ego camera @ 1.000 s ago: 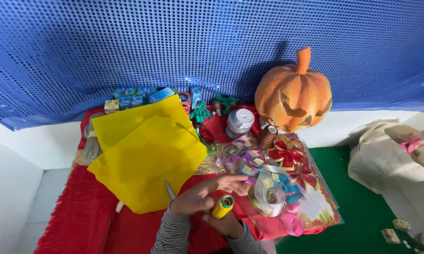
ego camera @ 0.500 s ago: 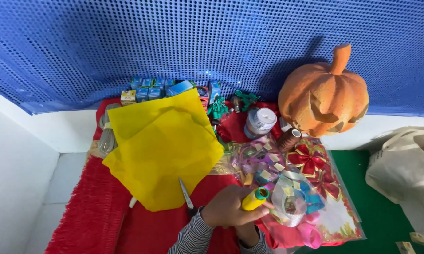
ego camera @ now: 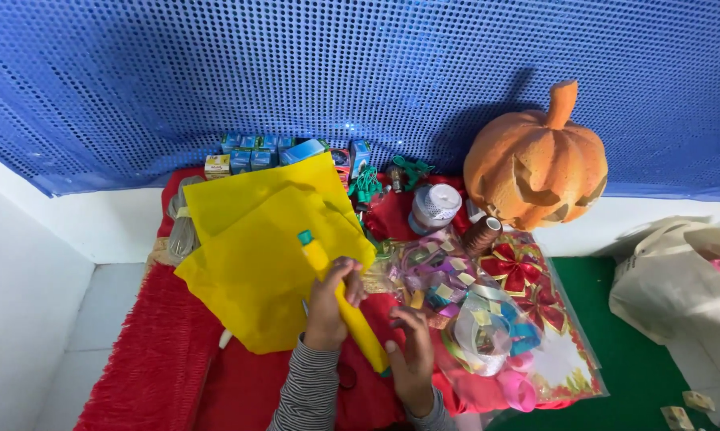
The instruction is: The person organizes various craft supplies on a workspace, handling a yellow plastic tube, yellow fabric sheets, a red bow, and small containers by hand.
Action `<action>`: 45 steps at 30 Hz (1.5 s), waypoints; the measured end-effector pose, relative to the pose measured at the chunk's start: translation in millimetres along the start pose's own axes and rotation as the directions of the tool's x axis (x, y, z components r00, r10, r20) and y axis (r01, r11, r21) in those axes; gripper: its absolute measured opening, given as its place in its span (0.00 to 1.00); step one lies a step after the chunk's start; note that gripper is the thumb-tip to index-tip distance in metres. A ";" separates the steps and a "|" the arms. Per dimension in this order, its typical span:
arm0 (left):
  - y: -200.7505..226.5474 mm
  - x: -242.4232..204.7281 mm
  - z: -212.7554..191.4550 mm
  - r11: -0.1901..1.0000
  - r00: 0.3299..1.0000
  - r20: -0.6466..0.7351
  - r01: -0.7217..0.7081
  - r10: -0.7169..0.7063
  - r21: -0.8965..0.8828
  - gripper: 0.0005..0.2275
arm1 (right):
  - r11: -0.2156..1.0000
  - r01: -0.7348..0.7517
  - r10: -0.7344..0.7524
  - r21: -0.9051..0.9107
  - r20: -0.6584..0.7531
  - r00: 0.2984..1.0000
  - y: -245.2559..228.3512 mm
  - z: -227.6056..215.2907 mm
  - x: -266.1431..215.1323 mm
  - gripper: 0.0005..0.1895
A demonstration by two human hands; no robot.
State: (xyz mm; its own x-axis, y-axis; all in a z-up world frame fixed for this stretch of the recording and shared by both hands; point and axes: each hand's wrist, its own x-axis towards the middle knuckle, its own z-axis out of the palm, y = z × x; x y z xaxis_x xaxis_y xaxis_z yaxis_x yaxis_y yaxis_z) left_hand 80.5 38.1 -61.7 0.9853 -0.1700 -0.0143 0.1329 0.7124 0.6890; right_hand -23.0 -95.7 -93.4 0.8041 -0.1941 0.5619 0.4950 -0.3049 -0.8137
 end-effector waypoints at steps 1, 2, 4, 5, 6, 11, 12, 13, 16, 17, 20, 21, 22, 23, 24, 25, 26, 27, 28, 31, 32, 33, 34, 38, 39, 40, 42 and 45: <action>10.4 -1.7 2.7 1.000 1.000 0.005 0.002 -0.002 -0.002 0.10 | 1.000 0.002 -0.002 -0.004 -0.003 1.000 -6.7 -4.9 1.2 0.19; 20.8 -3.2 5.4 0.985 0.997 -0.003 0.078 -0.079 -0.155 0.08 | 0.991 -0.026 0.037 0.134 -0.082 0.996 -13.3 -9.7 2.6 0.15; 32.6 -6.3 7.2 0.939 0.987 0.002 0.155 -0.163 -0.308 0.07 | 0.963 -0.044 0.088 0.265 -0.156 0.984 -35.7 -17.8 13.0 0.12; 33.9 -6.0 6.7 0.943 0.989 -0.021 0.135 -0.148 -0.304 0.07 | 0.940 0.055 0.022 0.337 -0.223 0.975 -50.3 -21.0 23.6 0.08; 35.4 -6.0 6.0 0.947 0.990 -0.045 0.114 -0.134 -0.300 0.07 | 0.904 0.158 -0.038 0.398 -0.292 0.956 -65.2 -23.7 33.8 0.06; 28.1 -3.7 2.3 0.991 0.987 -0.156 0.018 -0.039 -0.130 0.07 | 0.928 0.260 -0.129 0.268 -0.425 0.896 -79.3 -15.9 86.5 0.05; 28.0 -2.9 1.8 0.991 0.987 -0.149 0.035 -0.054 -0.127 0.07 | 0.936 0.255 -0.127 0.242 -0.443 0.887 -73.5 -12.5 98.0 0.07; 24.8 -0.9 -1.6 0.992 0.987 -0.154 0.031 -0.050 -0.126 0.07 | 0.935 0.254 -0.125 0.247 -0.440 0.889 -49.1 -0.2 110.9 0.07; 16.9 4.0 -7.0 0.998 0.987 -0.145 -0.070 0.069 0.003 0.08 | 0.978 0.174 -0.111 0.114 -0.420 0.901 13.0 30.8 136.3 0.06; 17.0 5.0 -6.6 0.997 0.982 -0.173 -0.074 0.079 0.033 0.09 | 0.996 0.084 -0.075 0.008 -0.361 0.930 26.6 38.5 137.3 0.09; 17.7 6.8 -7.0 0.991 0.971 -0.213 -0.084 0.105 0.108 0.09 | 0.960 -0.018 -0.031 -0.280 -0.170 0.985 26.9 51.7 131.7 0.15; 17.1 8.2 -6.6 0.984 0.968 -0.217 -0.093 0.124 0.151 0.10 | 0.893 -0.003 -0.014 -0.450 -0.035 0.999 21.0 53.3 129.3 0.21; 17.7 11.4 -6.1 0.984 0.968 -0.219 -0.090 0.123 0.154 0.10 | 0.894 -0.007 -0.010 -0.448 -0.035 0.999 29.8 55.0 131.0 0.21; 15.7 11.0 -6.4 0.980 0.965 -0.222 -0.099 0.137 0.174 0.10 | 0.887 -0.070 0.104 -0.455 0.050 0.993 38.4 54.9 128.1 0.24; 13.5 10.6 -6.2 0.975 0.963 -0.224 -0.108 0.151 0.194 0.10 | 0.874 -0.133 0.217 -0.467 0.132 0.967 47.0 54.4 125.1 0.28; 12.2 9.7 -5.9 0.975 0.964 -0.223 -0.101 0.145 0.199 0.10 | 0.874 -0.141 0.223 -0.466 0.127 0.966 45.9 54.4 122.2 0.28; 11.3 8.3 -5.0 0.972 0.966 -0.228 -0.071 0.123 0.223 0.10 | 0.868 -0.215 0.307 -0.447 0.144 0.941 43.9 54.3 119.4 0.29; 11.6 9.3 -3.5 0.969 0.967 -0.230 -0.048 0.106 0.244 0.10 | 0.858 -0.281 0.381 -0.430 0.165 0.910 41.9 54.8 119.8 0.30; 12.2 10.3 -2.5 0.968 0.968 -0.227 -0.048 0.106 0.246 0.10 | 0.859 -0.282 0.380 -0.428 0.161 0.911 27.0 55.8 121.5 0.30; 11.5 10.5 -0.6 0.954 0.971 -0.227 -0.008 0.080 0.300 0.10 | 0.911 -0.396 0.412 -0.112 0.212 0.886 7.6 60.9 118.7 0.25; 11.8 10.6 1.0 0.949 0.969 -0.236 0.002 0.076 0.317 0.11 | 0.957 -0.266 0.287 -0.117 0.244 0.926 16.7 63.8 114.7 0.29; 12.1 10.7 2.6 0.942 0.967 -0.244 0.014 0.072 0.334 0.12 | 0.984 -0.132 0.160 -0.117 0.276 0.948 25.9 66.7 110.3 0.33; 13.2 10.6 3.6 0.942 0.967 -0.246 0.018 0.069 0.334 0.12 | 0.984 -0.135 0.163 -0.118 0.275 0.947 25.9 66.9 111.8 0.33; 22.9 5.9 16.4 0.906 0.943 -0.236 -0.124 0.235 0.405 0.20 | 0.792 0.378 -0.285 -0.479 0.258 0.923 32.6 70.8 109.4 0.34; 26.9 4.3 22.0 0.892 0.942 -0.185 -0.185 0.280 0.412 0.23 | 0.731 0.430 -0.337 -0.530 0.267 0.903 36.0 72.8 107.3 0.35; 30.2 0.6 26.5 0.892 0.943 -0.184 -0.180 0.275 0.414 0.23 | 0.732 0.425 -0.333 -0.532 0.264 0.905 27.9 72.7 106.0 0.35; 38.3 -5.2 35.9 0.741 0.942 -0.162 -0.119 0.295 0.660 0.19 | 0.677 0.401 -0.338 -0.617 0.223 0.914 11.6 73.2 106.1 0.30; 24.2 -1.8 28.6 0.736 0.923 -0.143 -0.184 0.357 0.652 0.18 | 0.700 0.350 -0.301 -0.623 0.187 0.935 18.9 73.9 102.3 0.31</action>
State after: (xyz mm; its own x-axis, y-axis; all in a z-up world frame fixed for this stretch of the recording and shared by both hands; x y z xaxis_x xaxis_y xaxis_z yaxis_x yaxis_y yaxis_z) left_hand 78.9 36.1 -24.3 0.9723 0.1945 0.1295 -0.1531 0.1113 0.9819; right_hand 92.9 -52.4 -62.3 0.6643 0.0850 0.7426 0.4228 -0.8620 -0.2795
